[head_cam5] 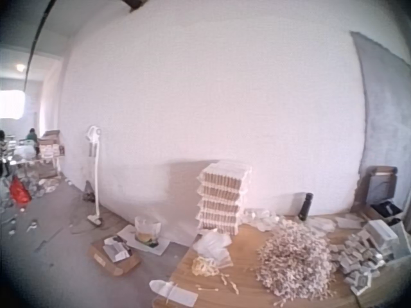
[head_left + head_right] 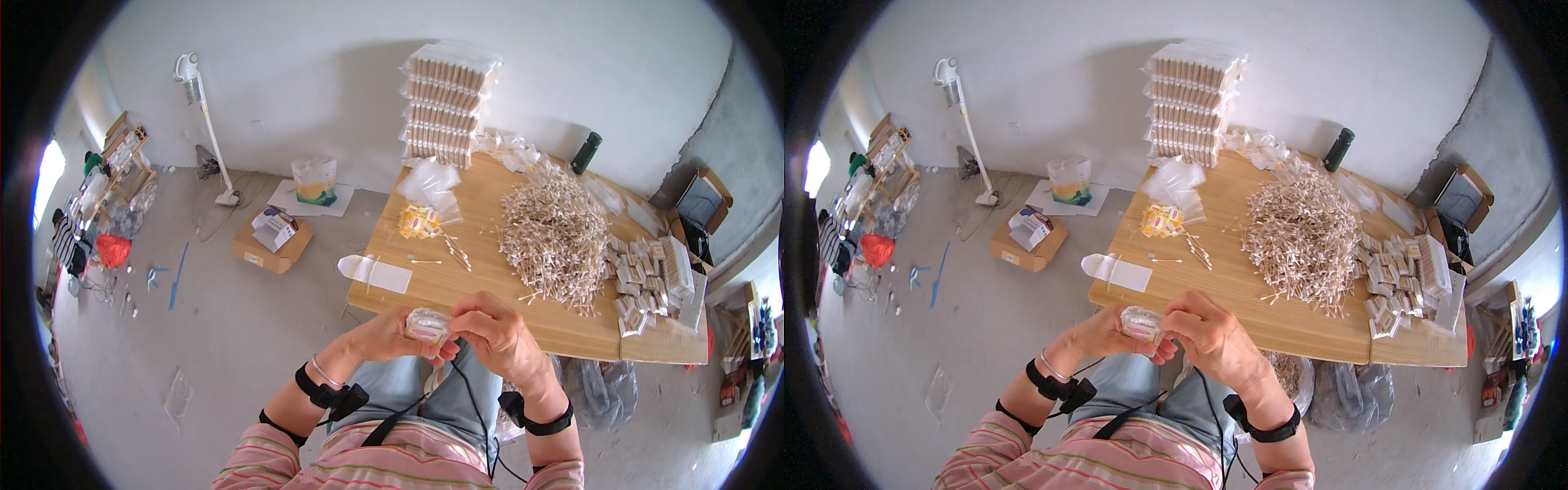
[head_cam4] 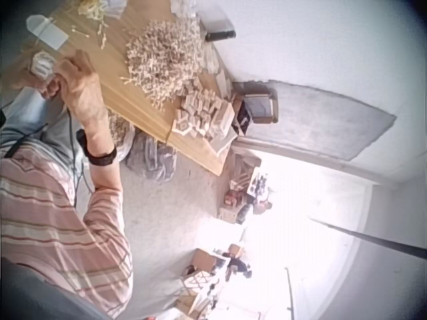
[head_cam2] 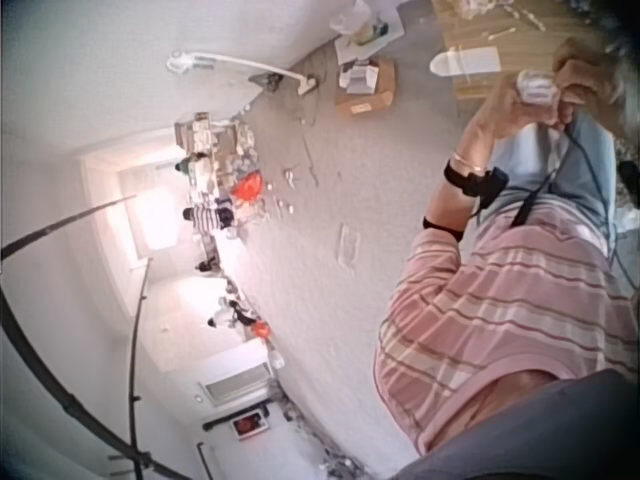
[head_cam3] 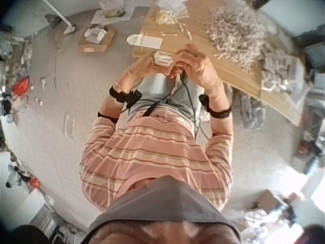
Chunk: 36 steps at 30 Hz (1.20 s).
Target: Packaging counted cotton swabs into plastic bags.
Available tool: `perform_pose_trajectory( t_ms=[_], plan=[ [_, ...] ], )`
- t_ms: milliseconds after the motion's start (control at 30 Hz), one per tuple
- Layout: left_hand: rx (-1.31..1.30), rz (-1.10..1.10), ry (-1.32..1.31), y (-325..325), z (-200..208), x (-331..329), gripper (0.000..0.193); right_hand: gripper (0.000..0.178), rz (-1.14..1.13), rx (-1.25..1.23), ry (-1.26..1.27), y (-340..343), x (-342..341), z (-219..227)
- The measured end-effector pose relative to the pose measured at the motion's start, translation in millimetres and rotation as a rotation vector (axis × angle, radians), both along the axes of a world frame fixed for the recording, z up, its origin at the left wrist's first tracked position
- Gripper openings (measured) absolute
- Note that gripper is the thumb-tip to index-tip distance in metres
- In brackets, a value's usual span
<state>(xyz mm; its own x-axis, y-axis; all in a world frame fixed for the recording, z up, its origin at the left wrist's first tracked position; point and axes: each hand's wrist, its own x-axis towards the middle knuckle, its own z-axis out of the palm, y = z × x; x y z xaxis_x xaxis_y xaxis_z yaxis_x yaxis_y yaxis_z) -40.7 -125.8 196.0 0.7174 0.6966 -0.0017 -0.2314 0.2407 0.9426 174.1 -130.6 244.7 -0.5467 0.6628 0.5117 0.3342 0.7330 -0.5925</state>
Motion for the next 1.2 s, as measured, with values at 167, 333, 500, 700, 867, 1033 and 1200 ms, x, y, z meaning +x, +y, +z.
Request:
perform_pose_trajectory(
  t_ms=[167, 333, 500, 700, 867, 1033, 1200],
  plan=[
    [-0.009, -0.003, 0.0, 0, 1, -1, 0.031, 0.024, -0.003, -0.027, 0.059, 1, -3, -8],
    [0.009, -0.041, 0.005, 0, -3, -3, 0.034, 0.018, 0.038, -0.089, 0.15, 3, -2, -18],
    [0.071, 0.007, 0.043, -5, 7, -2, 0.03, 0.011, 0.064, -0.595, 0.449, 2, 7, -18],
    [0.517, 0.03, 0.381, -3, 12, -1, 0.032, 0.011, 0.167, -0.763, 0.211, 10, 9, -7],
    [0.574, -0.009, 0.473, -2, 10, -4, 0.037, 0.013, 0.159, -0.756, 0.098, 14, 12, -15],
    [0.567, -0.048, 0.585, -3, 20, -5, 0.038, 0.013, 0.161, -0.8, 0.068, 14, 12, -14],
    [0.549, -0.051, 0.595, -2, 14, -4, 0.039, 0.011, 0.106, -0.787, -0.024, 12, 9, -7]
  ],
)
